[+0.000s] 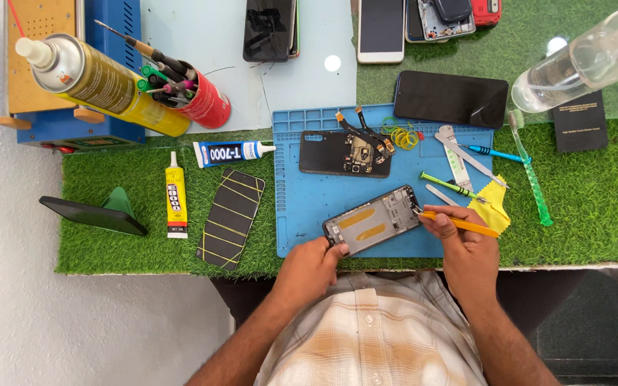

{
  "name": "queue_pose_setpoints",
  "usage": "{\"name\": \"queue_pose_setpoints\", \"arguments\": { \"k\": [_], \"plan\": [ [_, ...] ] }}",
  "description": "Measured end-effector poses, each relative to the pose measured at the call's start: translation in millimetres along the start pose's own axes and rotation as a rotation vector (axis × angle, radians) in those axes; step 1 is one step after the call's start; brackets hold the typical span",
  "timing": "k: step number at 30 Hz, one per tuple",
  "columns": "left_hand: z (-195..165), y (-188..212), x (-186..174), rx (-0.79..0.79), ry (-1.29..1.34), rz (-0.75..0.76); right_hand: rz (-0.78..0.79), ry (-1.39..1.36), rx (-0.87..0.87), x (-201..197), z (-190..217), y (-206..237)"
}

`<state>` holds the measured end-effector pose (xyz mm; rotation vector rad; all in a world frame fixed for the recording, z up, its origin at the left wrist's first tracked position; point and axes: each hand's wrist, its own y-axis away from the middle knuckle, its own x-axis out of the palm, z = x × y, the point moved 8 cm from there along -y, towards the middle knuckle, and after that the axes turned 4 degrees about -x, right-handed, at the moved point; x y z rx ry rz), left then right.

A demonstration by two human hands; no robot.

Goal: The person picks up a disassembled smartphone, removes the old screen assembly, and uses a pry tool to lift and separate components from the frame. They apply adhesive from a tube to the frame, press the new screen onto the phone body, and secure it by wrapping rubber bands around the device.

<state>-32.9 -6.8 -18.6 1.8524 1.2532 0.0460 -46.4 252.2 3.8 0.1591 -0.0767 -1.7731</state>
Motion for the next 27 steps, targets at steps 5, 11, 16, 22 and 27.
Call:
{"name": "queue_pose_setpoints", "arguments": {
  "k": [5,11,16,22,27],
  "plan": [
    [-14.3,9.8,-7.9,0.024,-0.438,-0.085,0.01,0.193,-0.103,1.9,18.7,-9.9],
    [-24.2,26.8,-41.4,0.367,-0.408,-0.457,0.124,-0.005,0.023,25.3,13.8,-5.0],
    [-25.4,30.5,-31.9,0.55,-0.361,-0.611,0.239,0.069,-0.002,74.9,7.9,5.3],
    [-18.9,22.8,-23.9,0.527,-0.356,-0.584,0.268,0.247,-0.036,101.7,9.1,0.7],
    [-17.6,22.5,-23.6,0.534,-0.356,-0.626,0.233,0.34,-0.045,107.2,12.0,1.3]
  ]
}}
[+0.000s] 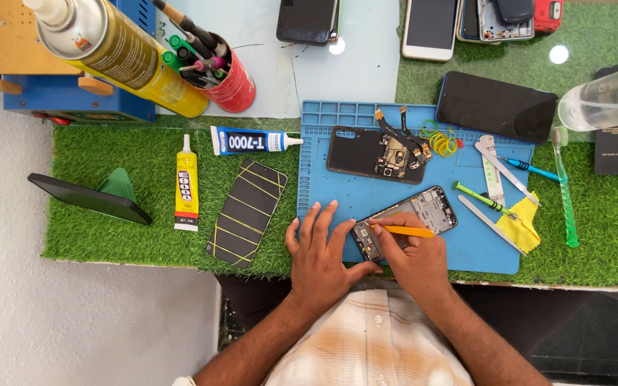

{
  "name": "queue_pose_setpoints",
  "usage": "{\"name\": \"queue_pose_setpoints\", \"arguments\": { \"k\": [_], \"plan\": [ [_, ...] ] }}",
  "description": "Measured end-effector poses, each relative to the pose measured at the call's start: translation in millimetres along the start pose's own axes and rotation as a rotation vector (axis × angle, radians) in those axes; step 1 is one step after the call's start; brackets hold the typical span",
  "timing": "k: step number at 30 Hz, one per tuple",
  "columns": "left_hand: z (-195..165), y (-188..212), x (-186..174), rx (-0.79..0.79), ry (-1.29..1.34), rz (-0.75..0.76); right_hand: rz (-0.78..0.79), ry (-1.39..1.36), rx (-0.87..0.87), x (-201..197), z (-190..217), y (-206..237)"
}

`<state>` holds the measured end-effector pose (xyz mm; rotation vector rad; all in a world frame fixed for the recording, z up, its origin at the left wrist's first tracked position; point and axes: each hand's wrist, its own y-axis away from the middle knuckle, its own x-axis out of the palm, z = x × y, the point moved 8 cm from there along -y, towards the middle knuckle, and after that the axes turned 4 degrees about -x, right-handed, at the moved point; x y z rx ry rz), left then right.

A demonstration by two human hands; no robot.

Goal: The person picks up a disassembled smartphone, removes the old screen assembly, and uses a pry tool to lift and separate components from the frame. They apply adhesive from a tube to the frame, press the new screen onto the phone body, and secure it by wrapping rubber bands around the device.

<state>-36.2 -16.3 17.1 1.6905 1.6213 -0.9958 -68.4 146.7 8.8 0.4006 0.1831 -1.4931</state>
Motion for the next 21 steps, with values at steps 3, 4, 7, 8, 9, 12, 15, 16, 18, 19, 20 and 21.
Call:
{"name": "queue_pose_setpoints", "arguments": {
  "k": [3,4,7,8,9,12,15,16,18,19,20,21],
  "plan": [
    [0.6,0.8,0.9,-0.007,0.007,-0.007,0.011,0.076,0.056,2.9,-1.5,2.6],
    [1.0,0.9,1.1,-0.011,0.012,-0.011,0.022,0.121,0.085,3.7,-2.7,3.1],
    [2.4,1.4,2.2,-0.023,0.02,-0.016,0.012,0.17,-0.018,5.2,9.1,1.7],
    [3.0,1.4,2.5,-0.025,0.019,-0.022,0.011,0.178,-0.035,5.7,11.5,1.4],
    [3.5,1.6,3.0,-0.026,0.018,-0.027,0.01,0.186,-0.05,5.9,13.7,1.6],
    [3.5,1.6,5.9,-0.013,-0.003,-0.028,0.022,0.206,-0.141,10.6,21.0,4.6],
    [3.2,2.6,5.4,-0.011,-0.034,-0.044,0.012,0.189,-0.247,16.1,24.8,9.1],
    [2.9,2.7,4.4,-0.009,-0.043,-0.055,0.0,0.179,-0.283,16.0,25.6,9.5],
    [0.6,3.2,3.3,0.008,-0.074,-0.055,-0.009,0.166,-0.337,13.0,26.0,7.9],
    [-0.8,3.4,2.9,0.019,-0.086,-0.054,-0.016,0.162,-0.361,9.5,26.8,6.4],
    [-1.1,3.1,3.6,0.016,-0.062,-0.039,-0.097,0.138,-0.295,-4.9,20.8,0.2],
    [-0.6,3.1,3.9,0.009,-0.041,-0.023,-0.175,0.11,-0.229,-21.0,15.0,-6.9]
  ]
}}
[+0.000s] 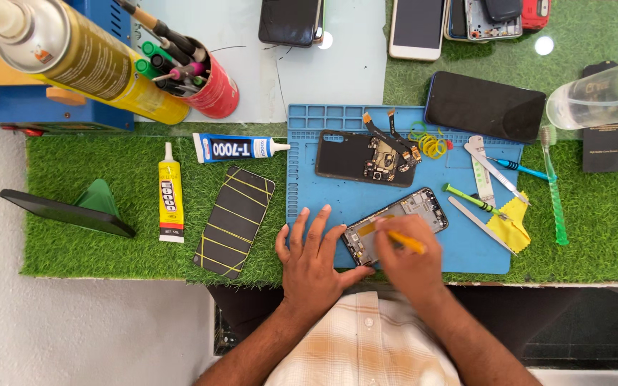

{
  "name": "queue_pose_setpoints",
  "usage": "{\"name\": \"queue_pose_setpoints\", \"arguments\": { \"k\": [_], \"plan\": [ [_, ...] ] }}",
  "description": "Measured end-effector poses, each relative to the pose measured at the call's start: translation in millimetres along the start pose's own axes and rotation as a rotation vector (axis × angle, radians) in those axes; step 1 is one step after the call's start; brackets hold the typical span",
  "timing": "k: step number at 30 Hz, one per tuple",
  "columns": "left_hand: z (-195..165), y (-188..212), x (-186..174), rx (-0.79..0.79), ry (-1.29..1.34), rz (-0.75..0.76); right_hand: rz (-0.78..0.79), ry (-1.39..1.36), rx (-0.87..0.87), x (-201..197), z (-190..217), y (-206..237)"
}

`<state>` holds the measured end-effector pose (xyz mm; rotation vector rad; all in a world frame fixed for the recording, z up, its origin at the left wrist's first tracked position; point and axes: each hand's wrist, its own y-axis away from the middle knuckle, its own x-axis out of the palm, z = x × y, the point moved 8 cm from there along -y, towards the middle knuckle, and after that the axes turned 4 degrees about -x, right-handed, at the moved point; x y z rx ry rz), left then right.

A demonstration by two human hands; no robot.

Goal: The person picks up a disassembled smartphone, removes the old screen assembly, and uses a pry tool to lift and separate components from the frame. They apply adhesive from a tube to the frame, press the new screen onto the phone body, and secure it by wrapping rubber bands around the device.

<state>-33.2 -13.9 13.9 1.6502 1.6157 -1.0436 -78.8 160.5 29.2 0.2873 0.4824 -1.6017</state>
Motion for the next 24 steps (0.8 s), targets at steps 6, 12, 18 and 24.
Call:
{"name": "queue_pose_setpoints", "arguments": {
  "k": [6,12,18,24],
  "plan": [
    [-1.7,1.9,-1.2,0.022,-0.006,0.013,0.013,0.017,-0.19,-1.8,21.5,4.4],
    [-2.6,0.8,-0.9,0.02,0.024,0.007,-0.089,0.151,-0.162,-13.2,12.1,2.4],
    [-4.3,-1.1,-4.8,0.034,-0.005,-0.027,-0.061,0.047,-0.263,-9.4,17.4,-1.8],
    [-2.4,-1.1,-2.0,0.015,0.011,0.02,-0.093,0.114,-0.352,-18.1,7.3,14.1]
  ]
}}
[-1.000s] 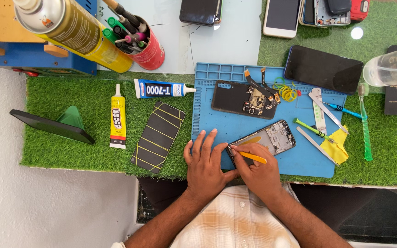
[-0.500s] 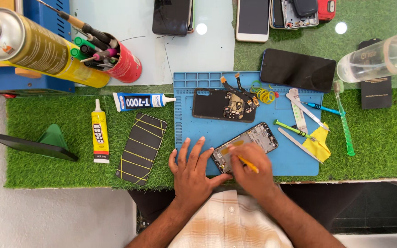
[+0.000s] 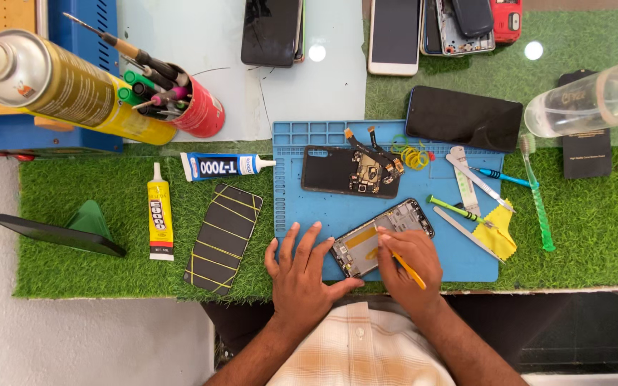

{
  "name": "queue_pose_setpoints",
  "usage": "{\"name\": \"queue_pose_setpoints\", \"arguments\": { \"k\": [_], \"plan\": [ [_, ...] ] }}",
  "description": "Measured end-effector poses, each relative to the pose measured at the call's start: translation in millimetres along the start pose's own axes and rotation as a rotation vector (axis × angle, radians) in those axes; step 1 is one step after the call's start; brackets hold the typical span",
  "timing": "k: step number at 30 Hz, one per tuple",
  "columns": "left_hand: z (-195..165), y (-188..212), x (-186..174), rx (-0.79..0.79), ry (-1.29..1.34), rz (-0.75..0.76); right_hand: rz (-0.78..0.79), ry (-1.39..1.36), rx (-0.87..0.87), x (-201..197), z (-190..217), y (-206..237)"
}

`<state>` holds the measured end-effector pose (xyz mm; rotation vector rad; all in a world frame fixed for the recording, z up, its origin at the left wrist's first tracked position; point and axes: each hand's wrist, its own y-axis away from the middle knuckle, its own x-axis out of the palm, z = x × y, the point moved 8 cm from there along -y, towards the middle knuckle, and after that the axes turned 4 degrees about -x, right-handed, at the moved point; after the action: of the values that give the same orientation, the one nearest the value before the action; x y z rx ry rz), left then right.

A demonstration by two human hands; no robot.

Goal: The person picks up a disassembled smartphone, removes the old screen assembly, and uses a pry tool to lift and separate components from the frame. They apply adhesive from a tube to the frame, press the new screen onto the phone body, and secure it by wrapping rubber bands around the device.

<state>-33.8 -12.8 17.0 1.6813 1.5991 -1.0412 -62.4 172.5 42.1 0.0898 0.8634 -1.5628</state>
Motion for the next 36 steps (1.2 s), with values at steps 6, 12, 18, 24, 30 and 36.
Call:
{"name": "queue_pose_setpoints", "arguments": {
  "k": [6,12,18,24,30,36],
  "plan": [
    [0.4,3.0,1.1,-0.001,0.009,-0.001,0.016,-0.037,-0.034,-6.5,8.9,8.1],
    [0.1,1.5,-0.2,0.002,0.01,-0.014,0.067,0.046,-0.011,-0.8,13.8,-0.2],
    [-0.2,1.5,-2.6,0.007,0.01,-0.024,0.119,-0.065,0.156,18.1,4.6,0.4],
    [0.7,0.5,-2.4,0.013,0.011,-0.027,0.106,-0.048,0.192,22.3,-1.6,6.4],
    [1.7,2.0,0.4,0.009,0.015,-0.03,0.004,-0.133,0.518,14.4,-30.5,6.2],
    [3.1,3.2,1.2,0.004,-0.002,-0.056,0.113,-0.114,0.138,30.7,15.0,0.6]
  ]
}}
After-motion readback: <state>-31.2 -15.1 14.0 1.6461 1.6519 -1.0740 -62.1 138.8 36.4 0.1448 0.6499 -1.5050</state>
